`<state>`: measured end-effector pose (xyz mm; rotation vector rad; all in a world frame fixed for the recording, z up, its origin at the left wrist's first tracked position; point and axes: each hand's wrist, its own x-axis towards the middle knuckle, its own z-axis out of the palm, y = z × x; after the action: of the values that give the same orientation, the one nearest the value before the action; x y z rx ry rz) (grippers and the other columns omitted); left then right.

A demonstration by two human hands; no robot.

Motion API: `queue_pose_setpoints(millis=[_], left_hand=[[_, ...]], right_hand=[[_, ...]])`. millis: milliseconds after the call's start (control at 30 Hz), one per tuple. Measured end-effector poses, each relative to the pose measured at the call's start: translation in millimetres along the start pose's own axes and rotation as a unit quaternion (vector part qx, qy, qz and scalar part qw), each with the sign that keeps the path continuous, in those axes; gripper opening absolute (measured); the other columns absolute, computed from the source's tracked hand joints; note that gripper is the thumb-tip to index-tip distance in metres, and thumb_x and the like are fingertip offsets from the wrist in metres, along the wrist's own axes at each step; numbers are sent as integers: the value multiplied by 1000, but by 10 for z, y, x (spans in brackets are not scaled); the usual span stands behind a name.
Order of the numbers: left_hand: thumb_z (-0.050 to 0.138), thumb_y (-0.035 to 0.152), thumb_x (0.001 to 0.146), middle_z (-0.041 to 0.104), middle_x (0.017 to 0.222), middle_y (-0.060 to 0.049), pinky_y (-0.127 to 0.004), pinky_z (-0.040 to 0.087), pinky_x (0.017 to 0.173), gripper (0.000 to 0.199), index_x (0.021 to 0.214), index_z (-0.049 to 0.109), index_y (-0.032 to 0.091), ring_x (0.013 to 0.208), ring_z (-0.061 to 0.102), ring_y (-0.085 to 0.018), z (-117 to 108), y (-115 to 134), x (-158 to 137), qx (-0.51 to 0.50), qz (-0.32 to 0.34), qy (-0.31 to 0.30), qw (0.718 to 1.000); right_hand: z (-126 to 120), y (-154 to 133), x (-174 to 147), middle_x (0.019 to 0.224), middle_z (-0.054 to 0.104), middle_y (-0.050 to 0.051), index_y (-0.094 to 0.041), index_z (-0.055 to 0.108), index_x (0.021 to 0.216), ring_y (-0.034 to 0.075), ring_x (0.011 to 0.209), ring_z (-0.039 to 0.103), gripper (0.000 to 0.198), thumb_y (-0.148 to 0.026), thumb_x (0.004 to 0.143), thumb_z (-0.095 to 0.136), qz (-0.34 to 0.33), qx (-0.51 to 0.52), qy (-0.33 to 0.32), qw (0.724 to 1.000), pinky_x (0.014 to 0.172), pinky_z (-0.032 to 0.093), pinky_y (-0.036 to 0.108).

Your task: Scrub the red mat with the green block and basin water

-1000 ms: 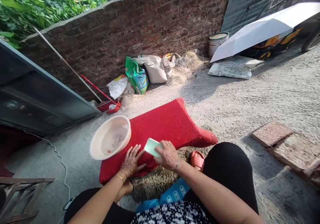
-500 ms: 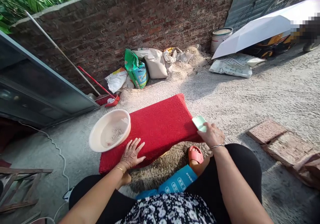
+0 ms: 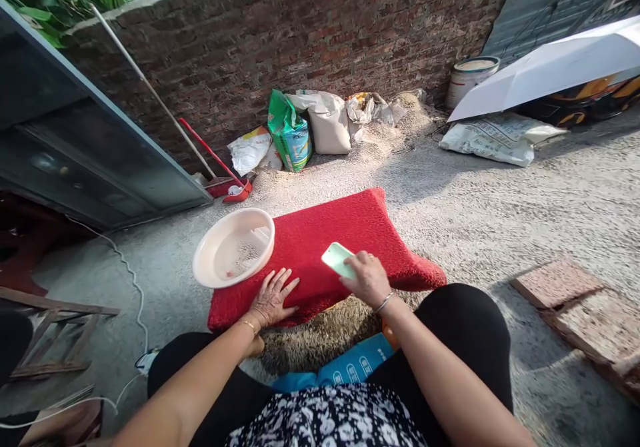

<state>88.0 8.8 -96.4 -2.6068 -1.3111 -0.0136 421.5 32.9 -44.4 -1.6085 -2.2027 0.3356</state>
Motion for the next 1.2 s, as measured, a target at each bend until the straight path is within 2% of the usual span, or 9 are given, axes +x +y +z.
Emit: queue_pose_setpoints(millis=[133, 267, 433, 567, 633, 733, 867, 1000, 1200], left_hand=[[57, 57, 77, 36, 147, -14, -51, 19, 112, 73, 140, 40, 24, 137, 29, -31, 11, -11, -12, 11, 5, 4, 1000], [58, 56, 77, 37, 146, -14, -51, 19, 112, 72, 139, 41, 24, 137, 30, -31, 4, -8, -9, 11, 6, 5, 1000], [61, 51, 75, 38, 146, -12, -51, 17, 113, 70, 137, 44, 25, 137, 29, -30, -34, 29, 14, -11, -5, 5, 1000], [60, 50, 76, 36, 147, -13, -52, 17, 113, 69, 138, 42, 25, 138, 27, -31, -53, 53, 21, -17, -7, 6, 1000], [60, 50, 76, 35, 148, -12, -52, 17, 113, 70, 139, 41, 25, 138, 27, -31, -49, 57, 19, -22, -9, 4, 1000], [60, 51, 76, 34, 148, -11, -52, 15, 113, 72, 140, 40, 26, 138, 27, -31, -33, 54, 13, -28, -12, 0, 1000], [61, 53, 75, 34, 148, -11, -52, 15, 113, 75, 141, 39, 26, 137, 28, -31, -4, 31, -3, -25, -12, -6, 1000], [59, 57, 76, 33, 149, -12, -52, 15, 112, 75, 141, 37, 27, 137, 28, -31, 23, -1, -20, -17, -4, -1, 1000], [61, 54, 75, 33, 149, -11, -51, 15, 113, 75, 141, 39, 26, 138, 27, -31, 3, 28, -13, -24, -8, -5, 1000]], right_hand=[[150, -440, 133, 103, 54, 10, -24, 64, 106, 24, 95, 47, 36, -47, 79, 60, -92, -22, -35, 995, 86, 31, 36], [201, -465, 352, 104, 54, 11, -23, 65, 103, 24, 96, 46, 33, -44, 79, 59, -81, -31, -46, 995, 86, 31, 36], [-69, 258, 535, 101, 55, 13, -21, 67, 105, 26, 92, 50, 36, -43, 78, 58, 120, -64, 4, 991, 79, 34, 37], [-410, 944, 449, 100, 55, 16, -20, 66, 111, 29, 89, 53, 44, -46, 77, 57, 345, -64, 102, 931, 77, 35, 40], [-483, 1069, 406, 101, 54, 16, -20, 66, 112, 28, 89, 52, 45, -48, 77, 56, 385, -49, 150, 909, 77, 36, 40], [-369, 856, 407, 102, 53, 12, -22, 68, 107, 24, 86, 51, 42, -50, 78, 56, 316, -26, 162, 934, 76, 37, 36], [55, 92, 434, 99, 53, 9, -25, 69, 101, 21, 87, 49, 35, -50, 79, 58, 85, 1, 82, 993, 79, 35, 32], [375, -542, 430, 101, 53, 9, -27, 67, 104, 23, 93, 47, 34, -51, 81, 58, -86, -9, -3, 996, 83, 33, 34], [361, -435, 595, 103, 53, 11, -25, 66, 106, 24, 95, 47, 34, -47, 81, 58, -14, -43, -32, 998, 83, 32, 35]])
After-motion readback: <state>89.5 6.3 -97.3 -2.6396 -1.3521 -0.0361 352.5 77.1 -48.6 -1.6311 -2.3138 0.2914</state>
